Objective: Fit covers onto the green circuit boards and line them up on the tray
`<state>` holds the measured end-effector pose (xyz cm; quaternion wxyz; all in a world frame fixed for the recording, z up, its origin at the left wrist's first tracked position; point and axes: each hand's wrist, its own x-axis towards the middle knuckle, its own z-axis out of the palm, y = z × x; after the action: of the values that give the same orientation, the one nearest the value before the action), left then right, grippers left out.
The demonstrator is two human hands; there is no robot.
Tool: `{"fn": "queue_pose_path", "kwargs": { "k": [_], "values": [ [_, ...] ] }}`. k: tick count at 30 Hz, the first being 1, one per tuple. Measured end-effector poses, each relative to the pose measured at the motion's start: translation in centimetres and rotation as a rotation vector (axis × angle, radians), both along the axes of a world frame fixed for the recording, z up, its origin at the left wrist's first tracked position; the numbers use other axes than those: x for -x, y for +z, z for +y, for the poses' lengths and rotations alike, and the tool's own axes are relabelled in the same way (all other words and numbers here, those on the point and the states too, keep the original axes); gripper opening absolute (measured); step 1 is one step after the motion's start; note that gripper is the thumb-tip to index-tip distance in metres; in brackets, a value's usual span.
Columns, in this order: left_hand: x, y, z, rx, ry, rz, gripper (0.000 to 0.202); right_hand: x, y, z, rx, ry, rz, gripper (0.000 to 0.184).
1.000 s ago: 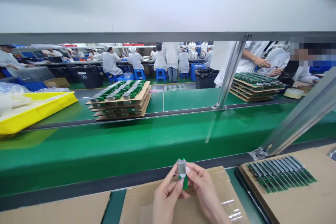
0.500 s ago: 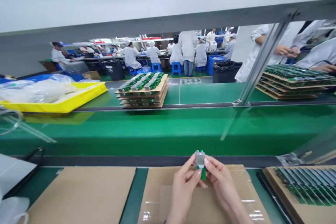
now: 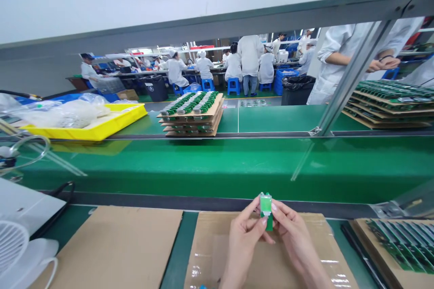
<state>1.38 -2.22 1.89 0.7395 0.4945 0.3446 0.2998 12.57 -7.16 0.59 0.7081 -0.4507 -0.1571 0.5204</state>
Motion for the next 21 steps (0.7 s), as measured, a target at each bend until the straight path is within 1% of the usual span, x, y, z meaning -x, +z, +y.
{"fn": "queue_pose_path", "kwargs": {
  "k": [6,12,21],
  "values": [
    [-0.01,-0.1,-0.09,0.021,-0.001,-0.019,0.086,-0.07,0.09,-0.02,-0.006,0.015,0.003,0.035],
    [-0.13,-0.19,-0.17,0.018,-0.004,-0.017,0.083,-0.01,0.19,-0.11,-0.003,0.012,0.003,0.037],
    [0.0,-0.15,-0.21,0.004,-0.005,0.006,0.083,0.12,0.05,-0.1,-0.002,0.003,0.013,0.038]
  ]
}}
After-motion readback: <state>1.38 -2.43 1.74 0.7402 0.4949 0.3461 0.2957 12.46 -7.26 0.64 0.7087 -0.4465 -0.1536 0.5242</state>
